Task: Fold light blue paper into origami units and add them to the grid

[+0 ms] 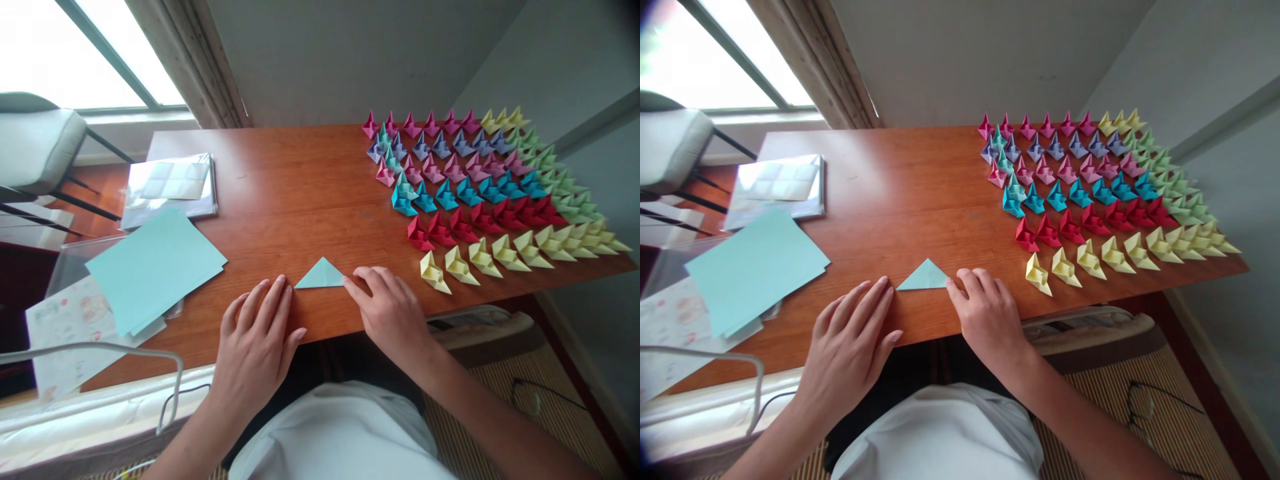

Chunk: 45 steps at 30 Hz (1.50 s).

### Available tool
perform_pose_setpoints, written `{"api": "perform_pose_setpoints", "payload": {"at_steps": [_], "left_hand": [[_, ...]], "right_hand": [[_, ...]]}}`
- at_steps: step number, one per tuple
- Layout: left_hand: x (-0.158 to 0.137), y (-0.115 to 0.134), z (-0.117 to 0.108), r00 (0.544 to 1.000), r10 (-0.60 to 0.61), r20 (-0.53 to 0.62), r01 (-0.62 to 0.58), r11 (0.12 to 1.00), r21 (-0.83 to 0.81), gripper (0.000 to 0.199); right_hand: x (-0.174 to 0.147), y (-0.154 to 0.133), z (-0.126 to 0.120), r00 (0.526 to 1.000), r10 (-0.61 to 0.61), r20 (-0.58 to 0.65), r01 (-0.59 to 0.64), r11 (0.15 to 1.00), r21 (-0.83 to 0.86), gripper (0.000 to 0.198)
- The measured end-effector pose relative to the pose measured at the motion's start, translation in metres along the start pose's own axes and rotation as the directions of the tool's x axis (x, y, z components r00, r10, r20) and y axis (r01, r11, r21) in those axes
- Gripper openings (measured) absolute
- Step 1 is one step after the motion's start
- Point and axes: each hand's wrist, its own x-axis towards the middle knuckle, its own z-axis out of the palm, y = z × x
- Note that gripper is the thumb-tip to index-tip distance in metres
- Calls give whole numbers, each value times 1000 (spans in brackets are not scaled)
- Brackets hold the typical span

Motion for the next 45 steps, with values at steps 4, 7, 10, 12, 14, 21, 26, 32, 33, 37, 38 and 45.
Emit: {"api": "perform_pose_setpoints", "payload": {"at_steps": [4,7,10,12,14,21,26,32,33,37,38,45], "left_hand": [[5,-2,0,999,-21,-43,19,998,-54,59],[13,-1,1,995,-59,-75,51,992,-114,53],[28,3,3,994,-70,-79,55,983,-175,49],[38,7,5,996,-61,-66,47,979,-200,47],[47,10,7,998,-48,-51,36,978,-203,46],[61,15,13,997,-44,-57,31,977,-213,47],[62,15,15,992,-86,-95,54,952,-303,48],[59,16,11,978,-192,-86,135,888,-440,52],[59,16,11,977,-199,-77,143,877,-459,52],[56,18,8,975,-215,-63,154,845,-512,55],[55,19,7,974,-217,-62,154,841,-518,55],[56,30,-6,983,-160,-86,98,866,-490,52]], "right_hand": [[4,3,-1,1000,6,-4,-6,996,89,30],[11,7,-1,999,15,-29,-9,979,204,24],[19,12,-1,999,26,-25,-18,958,287,17],[23,14,1,999,29,-15,-22,948,319,14],[25,16,2,999,38,-19,-30,942,333,18],[26,14,10,989,120,-82,-72,897,435,13],[26,10,8,979,165,-124,-58,796,602,12],[25,8,-3,961,262,-91,-104,645,757,10],[24,8,-4,955,283,-91,-115,635,764,9],[23,6,-7,933,340,-118,-129,623,771,12],[23,5,-8,931,343,-126,-130,632,764,13],[25,1,-14,943,288,-168,-86,696,713,18]]}}
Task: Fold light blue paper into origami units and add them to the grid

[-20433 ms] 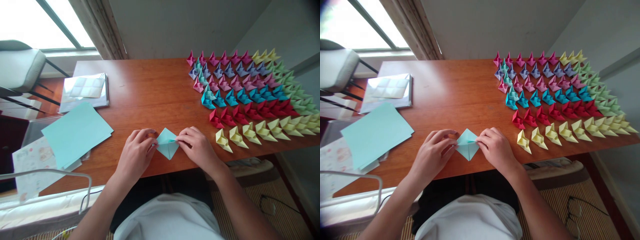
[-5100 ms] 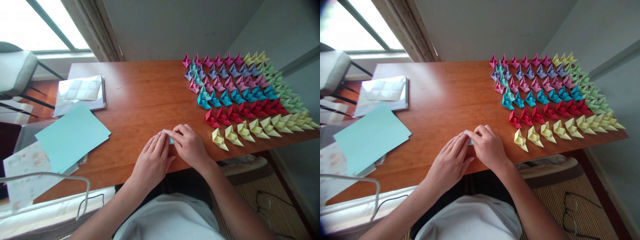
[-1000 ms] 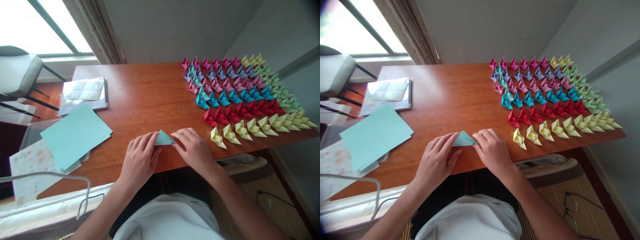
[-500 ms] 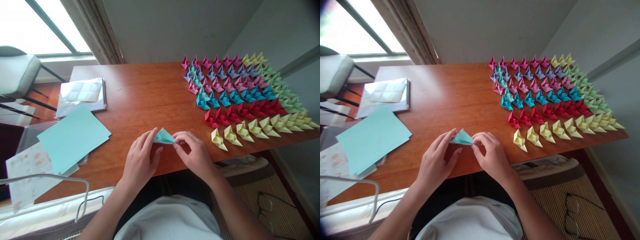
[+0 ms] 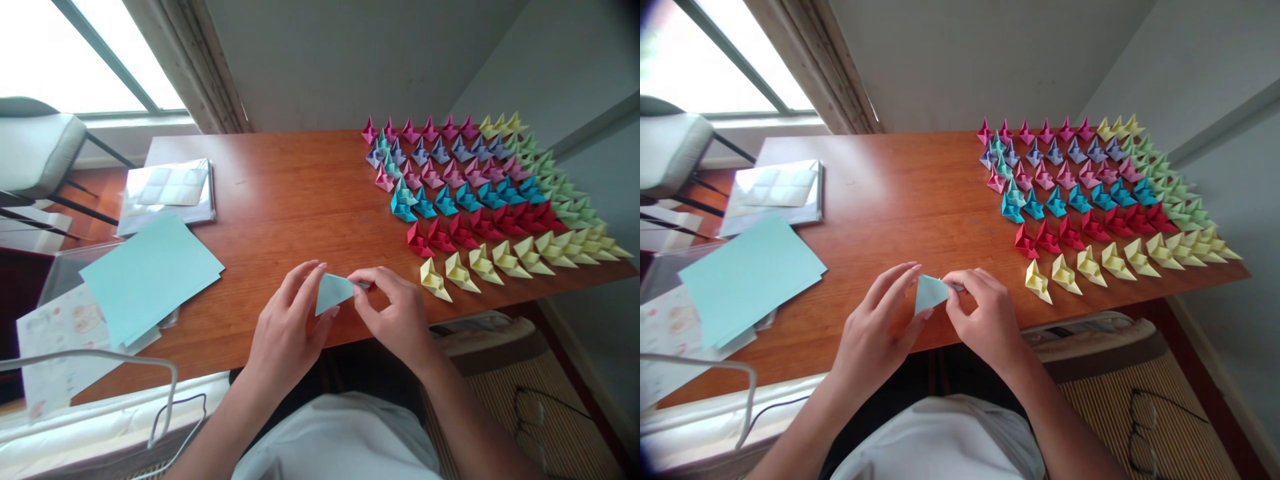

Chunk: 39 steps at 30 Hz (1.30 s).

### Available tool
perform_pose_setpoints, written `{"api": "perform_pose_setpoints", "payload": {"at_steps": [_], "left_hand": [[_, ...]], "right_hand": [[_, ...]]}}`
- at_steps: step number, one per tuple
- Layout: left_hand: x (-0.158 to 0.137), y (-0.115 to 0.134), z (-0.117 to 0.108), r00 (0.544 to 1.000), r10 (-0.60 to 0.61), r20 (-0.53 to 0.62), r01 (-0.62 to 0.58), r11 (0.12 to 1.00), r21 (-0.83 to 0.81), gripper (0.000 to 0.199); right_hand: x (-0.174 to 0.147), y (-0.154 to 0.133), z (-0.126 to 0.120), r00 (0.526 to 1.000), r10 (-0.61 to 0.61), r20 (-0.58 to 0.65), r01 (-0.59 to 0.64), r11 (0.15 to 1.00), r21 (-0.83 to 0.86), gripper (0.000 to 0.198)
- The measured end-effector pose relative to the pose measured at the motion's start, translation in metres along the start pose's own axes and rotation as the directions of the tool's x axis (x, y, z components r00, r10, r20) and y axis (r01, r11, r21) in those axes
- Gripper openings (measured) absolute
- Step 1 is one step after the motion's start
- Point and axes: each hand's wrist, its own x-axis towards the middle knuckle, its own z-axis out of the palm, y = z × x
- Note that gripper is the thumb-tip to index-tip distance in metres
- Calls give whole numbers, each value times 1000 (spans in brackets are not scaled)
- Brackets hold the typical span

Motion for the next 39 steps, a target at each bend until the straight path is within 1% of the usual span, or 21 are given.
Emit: {"api": "perform_pose_setpoints", "payload": {"at_steps": [5,8,13,18,20,22,25,26,27,28,30,32,33,34,35,37,39], "left_hand": [[0,1,2,997,35,65,-38,998,55,43],[0,-1,4,995,45,85,-50,997,62,40],[0,0,5,996,42,81,-49,995,82,42],[0,1,5,994,37,103,-48,993,110,43],[1,1,5,995,23,98,-31,996,79,44],[2,0,4,996,-10,84,10,1000,7,43],[4,-2,3,995,-76,66,88,976,-198,40],[4,-2,3,992,-101,71,118,947,-300,39],[4,-3,3,988,-129,86,153,897,-415,40],[4,-2,3,981,-161,113,196,824,-531,41],[5,-1,3,953,-231,195,299,628,-718,44],[6,3,2,914,-284,288,392,442,-807,47],[7,5,2,897,-301,324,424,379,-822,48],[8,6,1,883,-317,345,445,338,-829,49],[9,8,0,874,-332,354,457,315,-832,49],[11,9,0,865,-361,348,461,300,-835,49],[11,9,1,861,-382,337,456,282,-844,48]], "right_hand": [[1,-3,-3,995,-25,98,25,1000,-6,18],[1,-4,-5,989,-13,147,14,1000,-8,20],[1,-6,-7,990,25,140,-30,999,33,23],[1,-7,-7,992,21,127,-20,1000,-6,25],[1,-8,-7,994,28,110,-28,1000,4,24],[2,-8,-7,993,60,98,-65,997,50,25],[2,-9,-7,986,124,108,-140,978,155,30],[1,-10,-7,985,136,109,-154,971,182,30],[1,-10,-6,984,141,108,-160,966,201,30],[0,-11,-5,984,138,110,-159,964,211,29],[-1,-12,-3,984,124,126,-149,965,215,28],[-3,-13,-1,984,97,149,-127,969,210,26],[-4,-14,0,985,90,145,-119,972,204,27],[-5,-15,0,988,88,127,-112,974,198,28],[-6,-15,1,991,90,96,-108,976,192,30],[-8,-16,2,995,99,27,-102,977,189,34],[-10,-17,3,996,92,0,-90,979,185,32]]}}
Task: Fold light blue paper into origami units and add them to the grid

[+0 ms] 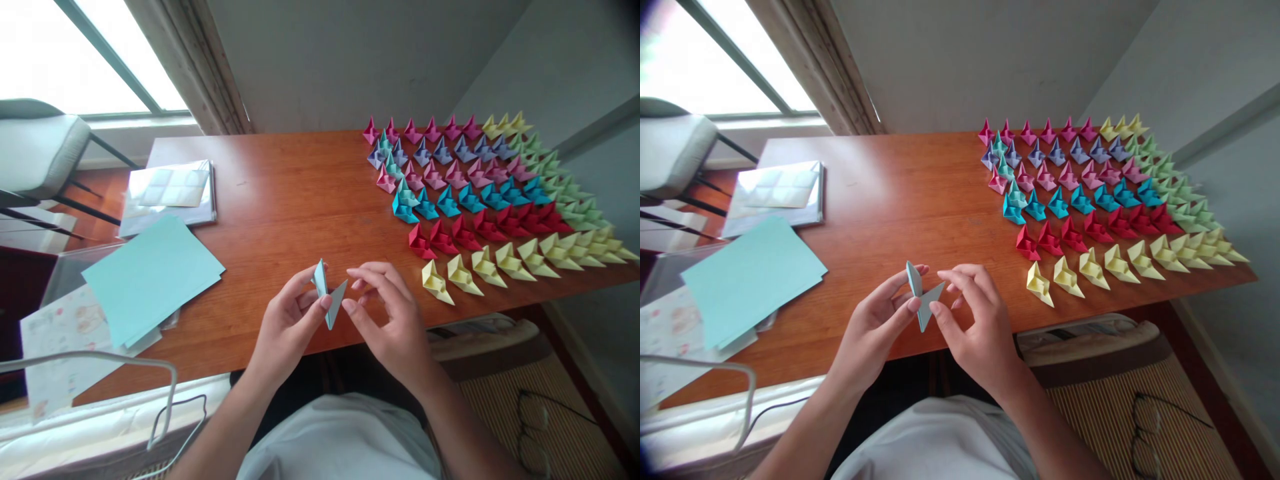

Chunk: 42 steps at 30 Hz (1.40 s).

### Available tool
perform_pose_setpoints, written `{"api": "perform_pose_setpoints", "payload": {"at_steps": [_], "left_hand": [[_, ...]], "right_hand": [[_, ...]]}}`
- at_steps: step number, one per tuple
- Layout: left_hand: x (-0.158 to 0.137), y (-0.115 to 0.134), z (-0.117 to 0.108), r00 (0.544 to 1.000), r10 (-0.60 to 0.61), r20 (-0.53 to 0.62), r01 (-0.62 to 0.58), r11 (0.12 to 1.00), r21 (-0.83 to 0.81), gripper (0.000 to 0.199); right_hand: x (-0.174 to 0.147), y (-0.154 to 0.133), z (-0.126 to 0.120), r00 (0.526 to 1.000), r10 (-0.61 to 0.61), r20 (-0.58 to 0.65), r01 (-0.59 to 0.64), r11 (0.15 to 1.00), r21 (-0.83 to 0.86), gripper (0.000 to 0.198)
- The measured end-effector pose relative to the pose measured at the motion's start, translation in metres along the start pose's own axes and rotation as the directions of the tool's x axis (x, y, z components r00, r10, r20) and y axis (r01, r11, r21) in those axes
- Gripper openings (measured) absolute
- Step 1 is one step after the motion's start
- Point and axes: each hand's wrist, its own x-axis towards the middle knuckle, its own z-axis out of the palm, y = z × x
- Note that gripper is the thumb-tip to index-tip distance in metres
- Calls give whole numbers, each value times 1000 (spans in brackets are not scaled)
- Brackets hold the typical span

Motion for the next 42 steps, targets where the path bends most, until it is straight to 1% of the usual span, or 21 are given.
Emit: {"api": "perform_pose_setpoints", "payload": {"at_steps": [3,6,9,14,17,22,25,28,30,34,37,40,42], "left_hand": [[0,-3,2,1000,-14,-16,13,999,-44,47],[0,-6,4,999,-25,-21,23,996,-81,47],[-1,-7,6,1000,-23,-10,22,995,-100,46],[-1,-6,5,1000,-19,8,20,996,-88,48],[0,-5,3,1000,-16,22,17,998,-61,45],[-1,-5,2,999,-15,41,16,999,-29,45],[-1,-5,3,999,-9,31,10,1000,-29,45],[-1,-7,3,1000,2,28,-2,1000,-8,46],[-2,-11,4,999,37,17,-37,999,28,46],[-3,-20,4,983,182,15,-181,964,193,43],[-4,-22,6,968,249,40,-250,922,296,43],[-4,-21,8,958,278,71,-283,878,386,42],[-5,-19,9,951,294,99,-305,829,469,42]], "right_hand": [[-3,-1,4,999,-17,32,18,999,-33,27],[-5,-1,8,997,-29,75,33,998,-59,28],[-5,1,10,995,-37,90,42,998,-51,30],[-2,2,6,992,-9,124,6,1000,21,25],[-1,2,4,989,16,147,-27,997,74,23],[1,4,3,982,41,186,-67,989,135,22],[1,5,3,983,37,179,-59,991,123,22],[-1,4,4,988,20,153,-30,998,61,24],[-3,4,6,991,-22,132,24,1000,-10,29],[-6,5,10,985,-136,104,155,968,-198,40],[-7,6,13,983,-157,91,176,944,-277,40],[-7,7,14,986,-159,58,170,931,-324,36],[-7,9,14,985,-162,54,170,928,-332,35]]}}
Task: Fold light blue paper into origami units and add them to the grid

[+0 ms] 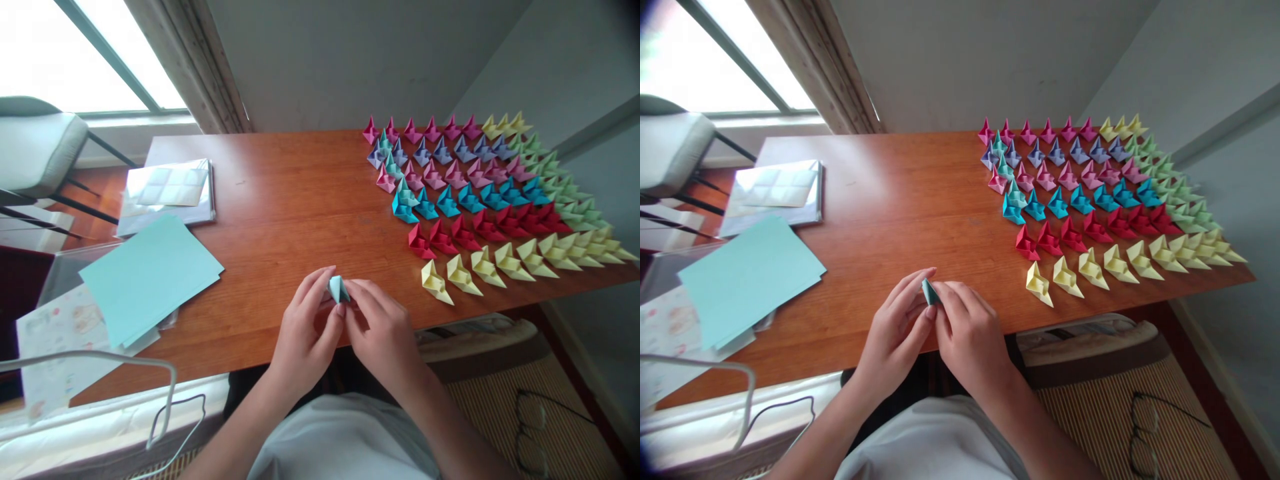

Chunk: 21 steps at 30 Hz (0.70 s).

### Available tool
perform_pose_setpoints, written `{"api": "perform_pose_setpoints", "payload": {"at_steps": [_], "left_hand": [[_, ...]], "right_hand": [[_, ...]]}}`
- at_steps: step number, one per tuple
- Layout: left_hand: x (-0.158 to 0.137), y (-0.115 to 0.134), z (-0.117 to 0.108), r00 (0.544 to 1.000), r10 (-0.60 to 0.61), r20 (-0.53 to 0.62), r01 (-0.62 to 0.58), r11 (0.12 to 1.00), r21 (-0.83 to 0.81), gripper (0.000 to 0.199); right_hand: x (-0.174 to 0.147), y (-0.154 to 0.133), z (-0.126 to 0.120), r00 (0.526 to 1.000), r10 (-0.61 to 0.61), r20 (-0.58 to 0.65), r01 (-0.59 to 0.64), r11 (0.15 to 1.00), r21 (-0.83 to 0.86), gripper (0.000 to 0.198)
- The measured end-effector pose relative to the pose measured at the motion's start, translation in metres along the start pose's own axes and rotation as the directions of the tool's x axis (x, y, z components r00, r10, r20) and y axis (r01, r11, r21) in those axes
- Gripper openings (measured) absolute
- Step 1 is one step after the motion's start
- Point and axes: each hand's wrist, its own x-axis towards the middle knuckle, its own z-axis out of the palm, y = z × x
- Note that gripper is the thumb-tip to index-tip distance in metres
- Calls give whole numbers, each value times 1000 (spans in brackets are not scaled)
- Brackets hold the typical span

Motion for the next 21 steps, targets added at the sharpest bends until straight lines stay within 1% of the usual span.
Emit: {"api": "perform_pose_setpoints", "payload": {"at_steps": [2,5,7,9,12,16,19,21], "left_hand": [[0,1,-2,999,32,25,-34,992,124,43],[0,3,-4,996,72,49,-84,943,323,48],[-1,2,-6,995,98,35,-103,896,432,51],[-2,1,-6,993,115,19,-108,858,503,53],[-2,-3,-5,991,130,3,-113,852,511,48],[-2,-10,-2,986,154,-62,-115,902,416,40],[-2,-13,-1,982,164,-94,-117,918,378,41],[-2,-13,-2,980,177,-90,-133,922,364,44]], "right_hand": [[-1,1,0,1000,-2,2,2,1000,2,34],[-2,2,0,1000,6,-22,-6,1000,-11,32],[-2,2,0,999,17,-41,-17,1000,-19,30],[-2,1,-1,998,25,-56,-26,1000,-13,28],[-1,0,-2,997,15,-76,-14,1000,10,25],[-1,-2,0,997,2,-83,0,1000,32,23],[-2,-2,0,995,-1,-98,4,1000,25,23],[-1,-1,-1,992,-5,-122,6,1000,11,24]]}}
